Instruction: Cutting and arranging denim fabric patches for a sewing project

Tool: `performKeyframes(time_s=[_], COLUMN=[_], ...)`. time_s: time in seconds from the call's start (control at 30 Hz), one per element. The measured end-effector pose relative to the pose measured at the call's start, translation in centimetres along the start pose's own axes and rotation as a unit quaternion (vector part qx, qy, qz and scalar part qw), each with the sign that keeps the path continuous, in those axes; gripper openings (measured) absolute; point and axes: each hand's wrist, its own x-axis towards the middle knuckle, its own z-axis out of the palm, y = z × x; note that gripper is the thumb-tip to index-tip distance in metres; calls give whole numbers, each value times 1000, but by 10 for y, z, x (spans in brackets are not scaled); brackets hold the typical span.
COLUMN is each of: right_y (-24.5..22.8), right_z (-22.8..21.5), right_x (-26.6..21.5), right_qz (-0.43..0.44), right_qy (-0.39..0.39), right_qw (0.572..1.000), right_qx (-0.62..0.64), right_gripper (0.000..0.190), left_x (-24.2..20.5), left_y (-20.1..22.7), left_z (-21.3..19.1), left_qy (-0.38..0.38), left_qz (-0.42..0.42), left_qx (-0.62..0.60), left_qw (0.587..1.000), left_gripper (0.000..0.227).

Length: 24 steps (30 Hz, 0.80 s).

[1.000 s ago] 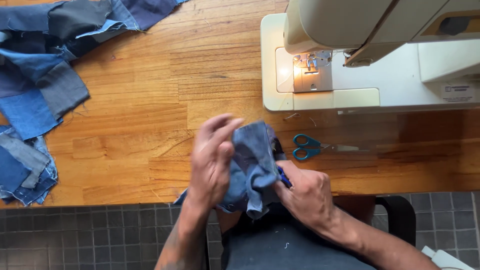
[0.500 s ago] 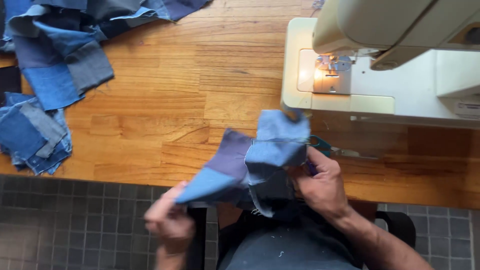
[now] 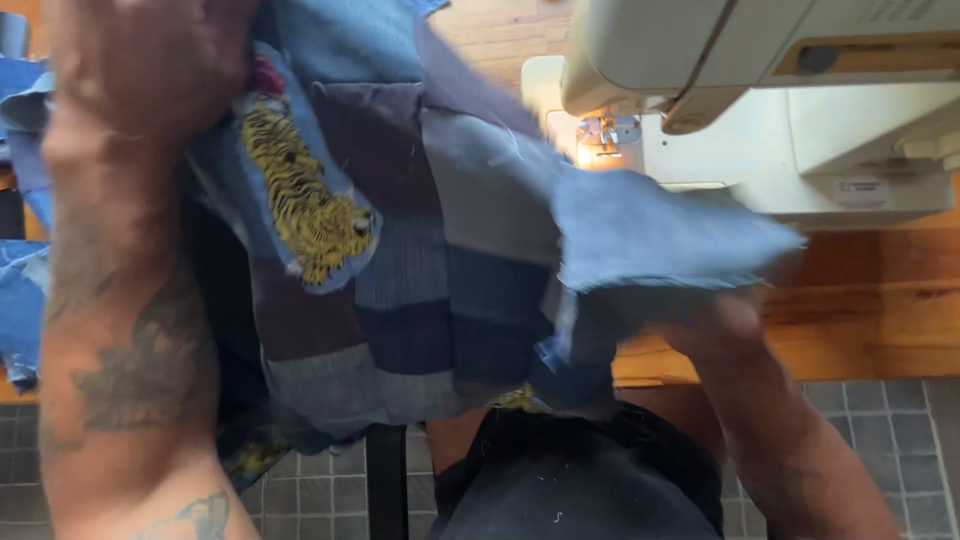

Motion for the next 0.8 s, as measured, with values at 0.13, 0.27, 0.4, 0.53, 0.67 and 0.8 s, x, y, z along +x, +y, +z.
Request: performKeyframes(time_s=[0.13, 0.27, 0.4, 0.53, 0.67, 0.8], right_y=[-28, -29, -29, -47, -80, -94], right_z=[0, -15, -29, -25, -18, 0], right_x=[7, 2, 39, 56, 64, 57], right_qz=[476, 427, 531, 476, 370, 235], right_qy=[99, 92, 104, 87, -185, -309], right_qw=[559, 726, 538, 581, 875, 922], right_qx=[671, 531, 646, 655, 251, 8], right_gripper=[32, 29, 19, 19, 24, 25], left_x=[1, -26, -36, -51, -91, -96], left_y=[15, 55, 114, 205, 249, 251], left_z=[60, 56, 26, -3, 12, 3], left_qy=[-26, -48, 4, -41, -229, -153], left_qz=[25, -37, -95, -179, -237, -235], left_qx=[-22, 46, -106, -286, -195, -285], left_qw=[999, 997, 990, 940, 924, 916], left_gripper=[29, 35, 22, 23, 89, 66])
